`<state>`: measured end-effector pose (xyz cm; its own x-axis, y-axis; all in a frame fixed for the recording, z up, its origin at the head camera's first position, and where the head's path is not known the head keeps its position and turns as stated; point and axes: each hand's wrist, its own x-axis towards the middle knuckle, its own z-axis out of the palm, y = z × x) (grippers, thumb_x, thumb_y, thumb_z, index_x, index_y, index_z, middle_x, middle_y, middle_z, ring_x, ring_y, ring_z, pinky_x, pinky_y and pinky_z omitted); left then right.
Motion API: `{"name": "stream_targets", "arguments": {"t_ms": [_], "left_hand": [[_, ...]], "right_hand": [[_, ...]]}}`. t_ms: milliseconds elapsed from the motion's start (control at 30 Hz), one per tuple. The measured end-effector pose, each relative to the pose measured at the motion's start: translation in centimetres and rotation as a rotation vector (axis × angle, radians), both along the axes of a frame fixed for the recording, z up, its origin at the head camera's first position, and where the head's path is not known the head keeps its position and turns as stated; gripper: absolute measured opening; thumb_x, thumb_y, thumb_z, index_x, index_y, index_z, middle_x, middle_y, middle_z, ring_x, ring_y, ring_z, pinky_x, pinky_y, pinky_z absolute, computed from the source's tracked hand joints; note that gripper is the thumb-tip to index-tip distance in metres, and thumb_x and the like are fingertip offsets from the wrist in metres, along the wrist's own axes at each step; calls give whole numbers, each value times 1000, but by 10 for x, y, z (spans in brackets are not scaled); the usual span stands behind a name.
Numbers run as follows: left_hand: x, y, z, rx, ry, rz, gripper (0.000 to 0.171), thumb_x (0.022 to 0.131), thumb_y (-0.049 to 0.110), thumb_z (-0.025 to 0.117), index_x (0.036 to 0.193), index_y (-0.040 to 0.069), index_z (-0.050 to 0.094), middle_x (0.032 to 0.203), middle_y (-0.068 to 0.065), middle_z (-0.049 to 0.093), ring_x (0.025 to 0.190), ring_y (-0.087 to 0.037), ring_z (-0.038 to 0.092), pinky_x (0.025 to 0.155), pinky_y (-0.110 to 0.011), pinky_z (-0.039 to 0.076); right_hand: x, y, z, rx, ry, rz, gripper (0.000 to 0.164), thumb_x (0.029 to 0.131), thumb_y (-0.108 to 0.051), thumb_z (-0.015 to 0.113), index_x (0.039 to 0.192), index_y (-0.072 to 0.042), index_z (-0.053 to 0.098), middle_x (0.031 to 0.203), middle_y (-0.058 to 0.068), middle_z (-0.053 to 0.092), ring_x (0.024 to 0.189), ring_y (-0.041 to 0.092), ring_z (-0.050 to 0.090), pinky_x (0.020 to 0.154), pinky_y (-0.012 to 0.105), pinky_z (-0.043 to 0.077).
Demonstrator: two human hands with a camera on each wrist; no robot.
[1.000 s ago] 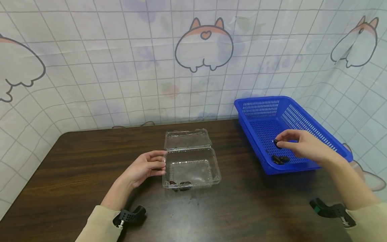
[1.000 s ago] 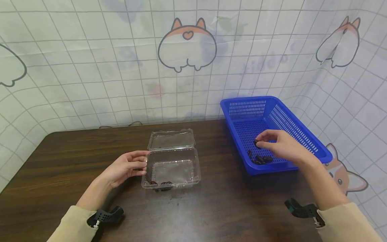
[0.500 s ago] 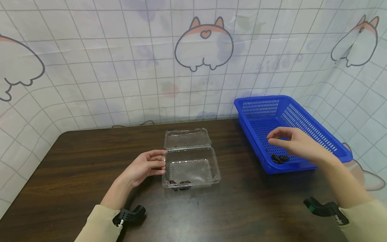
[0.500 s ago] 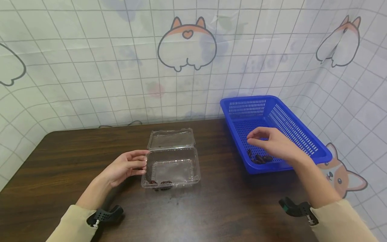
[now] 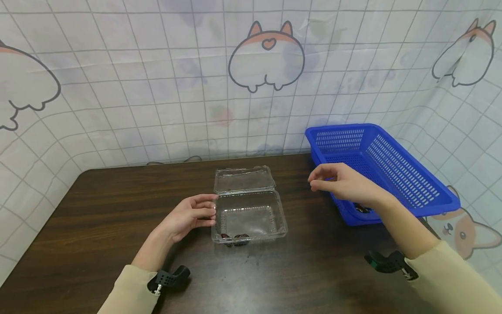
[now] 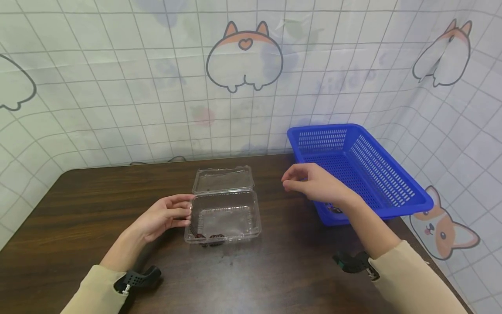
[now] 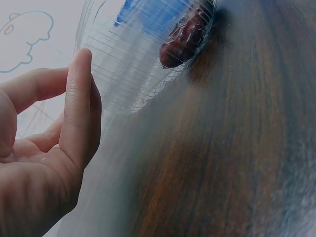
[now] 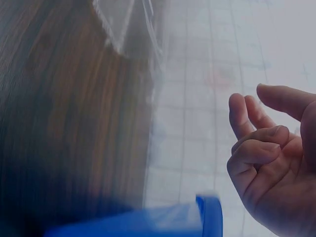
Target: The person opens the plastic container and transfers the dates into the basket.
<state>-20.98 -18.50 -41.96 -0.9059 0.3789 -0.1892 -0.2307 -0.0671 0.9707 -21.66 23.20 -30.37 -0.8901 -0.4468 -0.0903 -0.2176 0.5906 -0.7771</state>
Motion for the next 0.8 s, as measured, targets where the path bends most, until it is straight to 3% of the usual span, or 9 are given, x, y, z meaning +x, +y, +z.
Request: {"name": "stream_targets", "arguments": {"t_ms": [267,533,800], "left_hand": [[1,1,0,8,-4,10,56,89,3,67,139,-1,42,101,-10,55,82,-23,64,82,-39,57],[0,1,1,9,-6,11,56,89,3,67,139,-1,42,102,-10,54,83,-24,64,82,-39,57],[0,1,-1,-1,0,4,55,90,4,66,139,-1,42,103,-11,54,83,-24,64,82,-39,58]], "right_hand": [[-7,-39,-7,9,-30,130,21,94,-33,64,108,-17,64,97,3,67,72,26,51,50,30,44],[-12,-71,-18,-30,-20,261,15,93,-22,66,105,-13,66,93,9,68,88,23,63,75,37,51],[-14,-94,-30,16,-18,347,11,92,-20,66,103,-16,68,84,-1,69,88,30,64,70,35,51]]}}
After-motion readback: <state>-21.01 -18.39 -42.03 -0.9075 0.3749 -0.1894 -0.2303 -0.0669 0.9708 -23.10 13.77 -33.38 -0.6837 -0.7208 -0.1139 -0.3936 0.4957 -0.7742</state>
